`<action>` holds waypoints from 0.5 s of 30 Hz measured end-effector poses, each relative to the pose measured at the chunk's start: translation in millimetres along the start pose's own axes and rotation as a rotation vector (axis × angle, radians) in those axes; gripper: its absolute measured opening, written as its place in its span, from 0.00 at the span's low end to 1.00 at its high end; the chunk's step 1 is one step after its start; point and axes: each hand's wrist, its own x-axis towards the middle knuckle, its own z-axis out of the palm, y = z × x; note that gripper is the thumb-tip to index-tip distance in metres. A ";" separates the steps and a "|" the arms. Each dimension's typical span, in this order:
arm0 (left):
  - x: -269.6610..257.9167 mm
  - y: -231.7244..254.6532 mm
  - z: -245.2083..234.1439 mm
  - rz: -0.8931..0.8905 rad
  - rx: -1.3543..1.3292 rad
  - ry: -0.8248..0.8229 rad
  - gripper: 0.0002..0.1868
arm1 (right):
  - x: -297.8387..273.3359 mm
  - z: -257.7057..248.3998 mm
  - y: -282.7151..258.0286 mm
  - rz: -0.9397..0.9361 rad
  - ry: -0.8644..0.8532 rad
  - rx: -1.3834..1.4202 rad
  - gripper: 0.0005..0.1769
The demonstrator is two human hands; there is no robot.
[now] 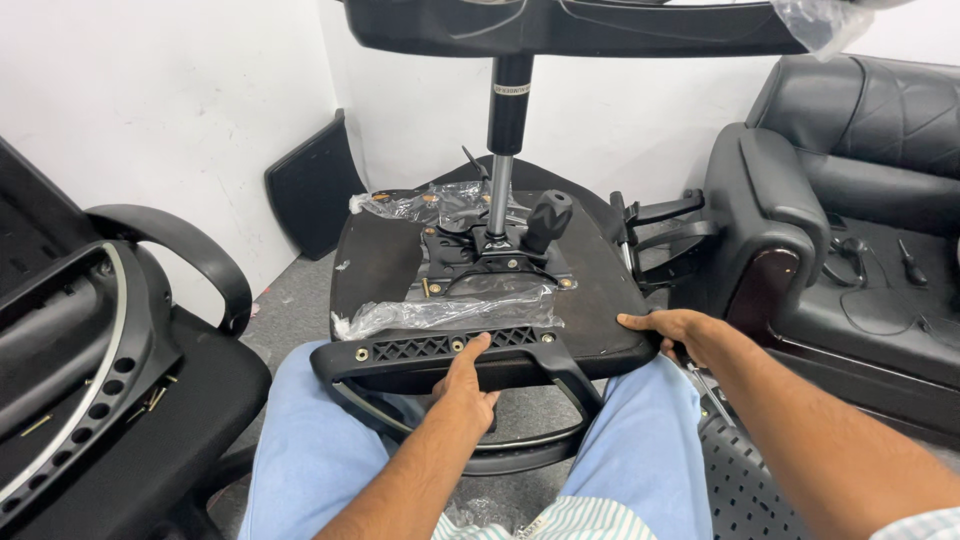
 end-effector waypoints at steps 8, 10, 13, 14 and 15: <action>7.9 42.9 -14.7 0.027 0.051 -0.124 0.36 | -29.0 15.2 1.9 0.011 -0.066 0.027 0.33; 15.5 50.0 -15.6 0.024 0.075 -0.165 0.34 | -36.7 23.5 5.4 0.017 -0.030 0.049 0.34; 25.6 58.7 -14.0 0.009 0.091 -0.217 0.32 | -44.9 30.7 3.4 0.000 0.008 0.038 0.35; 29.6 62.5 -14.3 -0.002 0.087 -0.220 0.31 | -46.6 34.3 2.2 0.004 0.023 0.046 0.35; 32.7 65.5 -14.8 -0.012 0.082 -0.223 0.31 | -48.4 37.2 1.1 0.008 0.036 0.053 0.36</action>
